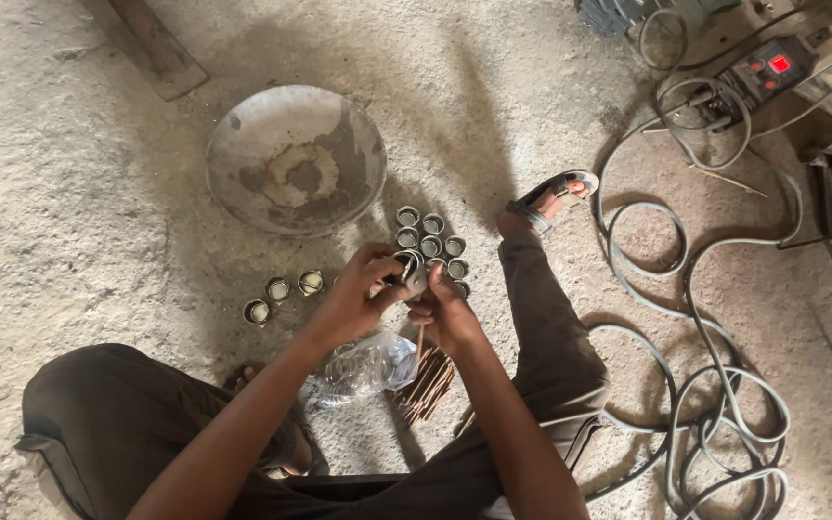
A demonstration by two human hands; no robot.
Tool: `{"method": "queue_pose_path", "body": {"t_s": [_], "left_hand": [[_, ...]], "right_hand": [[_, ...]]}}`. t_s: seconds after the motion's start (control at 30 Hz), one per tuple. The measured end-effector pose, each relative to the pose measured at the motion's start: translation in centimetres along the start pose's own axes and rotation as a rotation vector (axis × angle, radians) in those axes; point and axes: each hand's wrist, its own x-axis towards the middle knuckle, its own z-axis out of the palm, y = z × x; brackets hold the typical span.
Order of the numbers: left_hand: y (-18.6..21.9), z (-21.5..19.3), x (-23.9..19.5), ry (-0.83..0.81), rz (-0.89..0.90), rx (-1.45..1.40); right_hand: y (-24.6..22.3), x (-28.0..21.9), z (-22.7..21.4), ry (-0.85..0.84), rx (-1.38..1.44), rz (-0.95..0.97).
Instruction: The person takes metal rings from a plastic bag and inserts them into small metal caps arranged on the concrete floor. They then pick up the assembled components and place them into a large metal bowl.
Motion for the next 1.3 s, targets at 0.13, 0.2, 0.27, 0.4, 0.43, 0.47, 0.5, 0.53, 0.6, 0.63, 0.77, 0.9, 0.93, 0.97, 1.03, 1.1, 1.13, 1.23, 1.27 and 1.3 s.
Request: {"method": "queue_pose_path", "body": {"t_s": [0.13, 0.2, 0.27, 0.4, 0.43, 0.47, 0.5, 0.53, 0.6, 0.63, 0.77, 0.9, 0.93, 0.97, 1.03, 1.1, 1.13, 1.23, 1.27, 1.3], "left_hand": [[0.1, -2.0, 0.5, -0.03, -0.251, -0.019], [-0.5, -2.8, 0.2, 0.023, -0.256, -0.038], [-1.3, -3.8, 0.2, 0.071, -0.246, -0.043], [-2.1, -5.0, -0.1, 0.154, -0.16, 0.03], [-2.1, -5.2, 0.0, 0.175, -0.122, 0.065], [-2.0, -5.3, 0.0, 0.177, -0.135, 0.008], [-1.8, -5.3, 0.1, 0.178, -0.148, -0.05], [-1.6, -5.2, 0.1, 0.177, -0.165, -0.107], [-1.1, -5.0, 0.1, 0.215, -0.178, -0.112], [-0.8, -4.9, 0.2, 0.234, -0.183, -0.116], [0.6, -4.9, 0.0, 0.221, -0.197, -0.219], [1.7, -4.9, 0.0, 0.238, -0.194, -0.25], [1.9, -5.1, 0.2, 0.232, -0.187, -0.255], [2.2, -5.2, 0.2, 0.242, -0.171, -0.219], [2.8, -5.2, -0.1, 0.264, -0.142, -0.149], [3.2, -5.2, -0.2, 0.295, -0.114, -0.096], [3.4, -5.1, -0.2, 0.31, -0.1, -0.068], [3.7, -4.9, -0.3, 0.36, -0.041, 0.003], [3.7, -4.9, -0.3, 0.37, -0.01, 0.034], [3.7, -5.0, -0.4, 0.379, 0.022, 0.066]], "right_hand": [[0.9, 1.3, -1.3, 0.17, -0.097, 0.002], [0.1, 1.5, -2.2, 0.15, -0.092, -0.008], [-1.5, -0.1, -2.3, 0.029, -0.008, -0.26], [-3.1, -2.8, 0.9, 0.233, -0.024, -0.644], [-3.1, -3.1, 1.9, 0.221, -0.027, -0.691], [-2.7, -3.8, 2.9, 0.209, -0.027, -0.738], [-2.5, -4.2, 3.7, 0.197, -0.027, -0.785], [-2.1, -4.5, 4.5, 0.228, -0.128, -0.806], [-1.2, -5.0, 6.2, 0.29, -0.335, -0.844], [-0.9, -5.0, 6.9, 0.282, -0.343, -0.845], [-0.1, -5.3, 8.6, 0.279, -0.418, -0.871], [0.3, -5.5, 8.6, 0.314, -0.467, -0.897], [0.3, -5.5, 8.6, 0.312, -0.483, -0.911], [0.3, -5.4, 8.5, 0.31, -0.499, -0.926], [0.2, -5.6, 8.4, 0.322, -0.588, -0.953], [0.1, -5.8, 8.6, 0.355, -0.73, -0.979], [-0.1, -6.0, 8.7, 0.33, -0.866, -1.044], [-0.5, -6.5, 9.3, 0.241, -1.157, -1.187], [-0.5, -6.9, 9.5, 0.208, -1.173, -1.206], [-0.5, -7.1, 9.5, 0.175, -1.188, -1.225]]}}
